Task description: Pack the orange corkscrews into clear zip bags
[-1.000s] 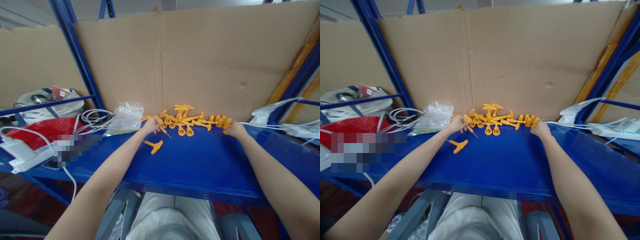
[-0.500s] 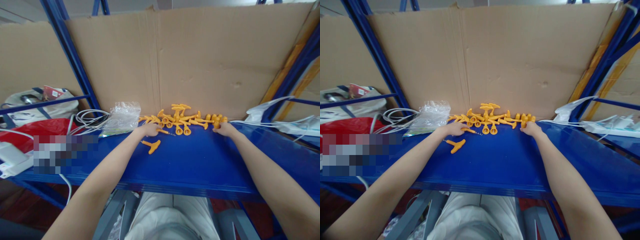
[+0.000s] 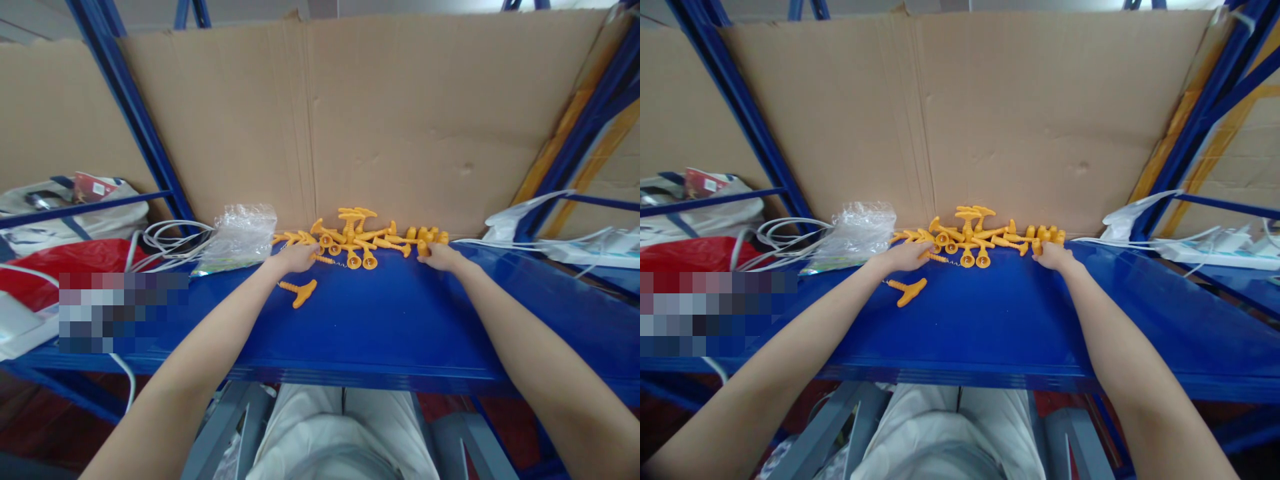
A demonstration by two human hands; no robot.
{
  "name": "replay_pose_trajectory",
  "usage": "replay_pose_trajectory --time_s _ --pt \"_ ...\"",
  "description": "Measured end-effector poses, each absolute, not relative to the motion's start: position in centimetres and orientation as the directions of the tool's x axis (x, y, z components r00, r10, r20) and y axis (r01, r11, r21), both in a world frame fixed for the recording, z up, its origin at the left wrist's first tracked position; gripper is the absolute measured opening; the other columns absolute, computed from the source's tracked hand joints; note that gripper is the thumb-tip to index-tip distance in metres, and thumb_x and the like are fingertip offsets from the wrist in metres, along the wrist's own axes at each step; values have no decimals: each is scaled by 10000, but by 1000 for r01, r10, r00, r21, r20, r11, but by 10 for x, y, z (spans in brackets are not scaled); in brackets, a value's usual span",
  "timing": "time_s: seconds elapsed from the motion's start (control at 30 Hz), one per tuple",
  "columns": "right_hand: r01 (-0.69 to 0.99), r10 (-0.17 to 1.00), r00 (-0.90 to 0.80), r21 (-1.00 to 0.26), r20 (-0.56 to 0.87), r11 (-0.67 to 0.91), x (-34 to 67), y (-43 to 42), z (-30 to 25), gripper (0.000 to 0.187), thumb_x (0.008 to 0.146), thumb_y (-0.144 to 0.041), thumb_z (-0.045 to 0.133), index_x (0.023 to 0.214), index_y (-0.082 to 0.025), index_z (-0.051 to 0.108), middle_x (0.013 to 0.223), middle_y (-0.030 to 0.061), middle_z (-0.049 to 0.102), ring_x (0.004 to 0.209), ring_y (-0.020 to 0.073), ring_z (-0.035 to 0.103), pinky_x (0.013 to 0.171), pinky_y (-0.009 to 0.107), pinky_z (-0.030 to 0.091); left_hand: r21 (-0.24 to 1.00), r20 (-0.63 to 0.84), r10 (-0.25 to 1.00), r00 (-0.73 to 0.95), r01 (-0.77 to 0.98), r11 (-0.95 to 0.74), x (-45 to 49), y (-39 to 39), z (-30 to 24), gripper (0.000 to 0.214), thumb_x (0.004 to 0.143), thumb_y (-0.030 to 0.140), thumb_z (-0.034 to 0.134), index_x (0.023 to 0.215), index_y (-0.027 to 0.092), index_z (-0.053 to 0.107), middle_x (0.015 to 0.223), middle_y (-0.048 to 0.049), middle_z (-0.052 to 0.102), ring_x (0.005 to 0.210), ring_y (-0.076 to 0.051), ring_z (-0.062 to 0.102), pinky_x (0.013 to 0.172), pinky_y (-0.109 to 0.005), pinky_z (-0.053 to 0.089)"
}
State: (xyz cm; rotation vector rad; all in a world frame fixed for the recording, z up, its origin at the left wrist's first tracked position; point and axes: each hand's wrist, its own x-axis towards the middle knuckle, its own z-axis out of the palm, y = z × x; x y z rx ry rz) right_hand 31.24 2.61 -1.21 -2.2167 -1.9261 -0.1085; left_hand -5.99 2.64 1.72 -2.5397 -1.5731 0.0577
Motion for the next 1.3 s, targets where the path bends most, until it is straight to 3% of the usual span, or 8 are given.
replay_pose_trajectory --time_s 0.1,0.27,0.43,0.57,0.67,1.03,1.3 --pt "974 972 220 -73 84 -214 300 16 0 468 929 -345 462 1294 -56 520 1296 254 588 1249 367 543 985 507 432 -157 140 885 443 893 -422 -58 24 17 358 934 222 361 1247 180 530 1234 -112 668 1133 -258 635 936 -357 482" --pt "990 969 140 -55 203 -132 286 8 11 428 901 -292 501 1259 -64 556 1250 245 623 1192 348 587 953 449 460 -137 282 867 412 911 -388 -53 20 17 370 934 260 407 1283 167 485 1149 -124 704 1053 -268 673 869 -349 503" --pt "989 922 -115 -42 368 141 280 15 4 364 859 -274 577 1194 -145 635 1205 173 671 1113 322 628 937 452 477 -124 388 828 404 913 -388 -47 17 13 348 937 302 433 1259 186 498 1106 -103 716 1036 -265 675 853 -353 510" --pt "895 781 -369 -33 504 444 265 16 -2 345 856 -259 601 1186 -175 660 1194 126 687 1096 291 641 937 439 497 -96 413 809 417 904 -417 -40 13 12 332 931 301 447 1237 195 515 1092 -113 710 1023 -279 676 842 -383 516" --pt "838 709 -441 -31 549 545 251 11 -4 319 859 -259 611 1155 -160 679 1158 130 699 1074 287 654 931 428 510 -75 422 800 426 896 -438 -37 11 12 317 924 294 456 1217 196 523 1064 -110 712 996 -281 680 837 -393 515" --pt "750 614 -485 -64 622 658 238 9 -7 248 881 -273 578 1065 -152 690 1013 127 697 953 273 654 874 452 526 -62 451 781 432 888 -455 -33 7 13 303 922 285 479 1206 196 539 1038 -97 714 970 -268 685 792 -357 511" --pt "698 553 -499 -68 668 712 227 5 -11 351 923 -296 496 1224 -188 642 1086 135 617 1011 281 613 939 495 503 41 514 732 447 839 -542 -20 4 9 276 906 273 501 1162 187 558 1021 -85 708 932 -244 679 802 -354 518"
